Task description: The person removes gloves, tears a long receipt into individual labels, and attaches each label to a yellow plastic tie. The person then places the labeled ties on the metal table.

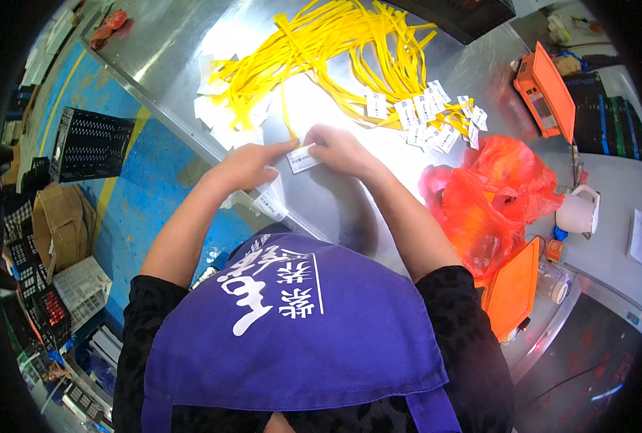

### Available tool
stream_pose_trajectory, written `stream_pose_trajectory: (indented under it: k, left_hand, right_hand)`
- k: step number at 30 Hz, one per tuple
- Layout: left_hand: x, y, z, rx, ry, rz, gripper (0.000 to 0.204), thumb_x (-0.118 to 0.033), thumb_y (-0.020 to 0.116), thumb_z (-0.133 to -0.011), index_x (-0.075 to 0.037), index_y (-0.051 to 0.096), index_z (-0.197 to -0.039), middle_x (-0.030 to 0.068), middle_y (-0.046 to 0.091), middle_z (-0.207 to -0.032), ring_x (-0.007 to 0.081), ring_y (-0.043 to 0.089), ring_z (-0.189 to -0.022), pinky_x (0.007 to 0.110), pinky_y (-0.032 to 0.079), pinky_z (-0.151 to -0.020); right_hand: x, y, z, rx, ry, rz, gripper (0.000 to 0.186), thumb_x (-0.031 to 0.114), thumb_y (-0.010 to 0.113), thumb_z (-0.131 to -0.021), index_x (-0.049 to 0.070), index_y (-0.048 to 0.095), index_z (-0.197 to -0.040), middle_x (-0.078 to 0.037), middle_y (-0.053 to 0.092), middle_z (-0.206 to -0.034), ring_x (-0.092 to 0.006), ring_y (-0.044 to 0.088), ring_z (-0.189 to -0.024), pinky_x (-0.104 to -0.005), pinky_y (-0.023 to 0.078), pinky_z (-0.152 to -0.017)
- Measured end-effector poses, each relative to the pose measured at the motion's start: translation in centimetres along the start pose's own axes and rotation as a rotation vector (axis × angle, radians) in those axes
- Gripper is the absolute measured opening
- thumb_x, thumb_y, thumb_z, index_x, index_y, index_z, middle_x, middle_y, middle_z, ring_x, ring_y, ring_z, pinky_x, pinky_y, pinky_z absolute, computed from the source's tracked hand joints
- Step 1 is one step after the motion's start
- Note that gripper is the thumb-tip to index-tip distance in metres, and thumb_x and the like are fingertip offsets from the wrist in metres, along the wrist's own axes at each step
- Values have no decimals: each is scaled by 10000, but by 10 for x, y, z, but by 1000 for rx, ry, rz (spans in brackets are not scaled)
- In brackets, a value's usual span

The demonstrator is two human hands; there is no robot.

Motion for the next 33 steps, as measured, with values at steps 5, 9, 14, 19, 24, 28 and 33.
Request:
stream_pose_trajectory:
  k: [5, 9, 14, 19, 24, 28, 33]
  left_hand:
    - [-2, -1, 0, -10, 9, -11, 773, -144, 632, -832, -396, 401, -1525, 207, 704, -1109, 370, 694, -962, 434, 540, -876]
    - [2, 3, -1, 7, -15, -11, 757, -154, 635, -832, -361, 412, -1525, 211, 693, -1148, 376, 678, -1018, 436, 531, -895]
    - [11, -5, 35, -358, 156, 393, 584, -124, 668, -867, -175, 531, -1432, 148, 722, -1079, 273, 682, -1002, 384, 526, -888]
    - [69, -6, 109, -482, -105, 876, 156, -87, 651, -891, -6, 632, -1023, 97, 683, -952, 152, 613, -818, 336, 510, -752]
    - [70, -25, 142, -751, -26, 619, 96, -35, 665, -827, -25, 578, -867, 116, 657, -1022, 225, 618, -891, 339, 492, -816]
    - [40, -42, 148, -797, 139, 215, 142, 18, 664, -805, -27, 555, -883, 116, 630, -1215, 213, 601, -1114, 315, 477, -940]
    - [38, -32, 149, -596, 154, 1252, 162, 50, 643, -870, -41, 535, -948, 132, 694, -1074, 160, 656, -998, 317, 535, -849]
  right_hand:
    - [12, 4, 0, -64, 14, 211, 210, 89, 627, -871, 56, 656, -1077, -113, 706, -893, -218, 673, -827, -346, 520, -746]
    - [20, 10, 10, -238, 12, 606, 224, 132, 596, -870, 73, 641, -1082, -187, 708, -960, -366, 683, -917, -464, 528, -800]
    - [-11, -54, 21, -360, 82, 783, 225, 143, 550, -879, 105, 594, -1096, -202, 709, -950, -413, 687, -905, -533, 525, -769]
    - [-31, -171, 51, -650, 459, 976, 392, 154, 627, -884, 73, 528, -1254, -201, 666, -1055, -399, 686, -934, -523, 537, -764]
    - [37, -108, -1, -546, -161, 746, 329, 82, 620, -867, 73, 637, -1196, -178, 632, -1183, -371, 637, -1079, -458, 525, -877]
    - [63, -29, -73, -311, -127, 709, 371, 121, 553, -931, 78, 601, -1296, -201, 620, -1213, -385, 635, -1063, -453, 520, -913]
    - [62, -14, -89, -284, -91, 651, 266, 114, 548, -917, 107, 671, -1153, -177, 633, -1136, -380, 636, -1036, -459, 522, -882]
Point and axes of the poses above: each hand's wrist, its own z-axis away from the middle knuckle, its own y-axis out of the palm, x = y × z, the point moved 6 cm from there along -z, towards the middle knuckle
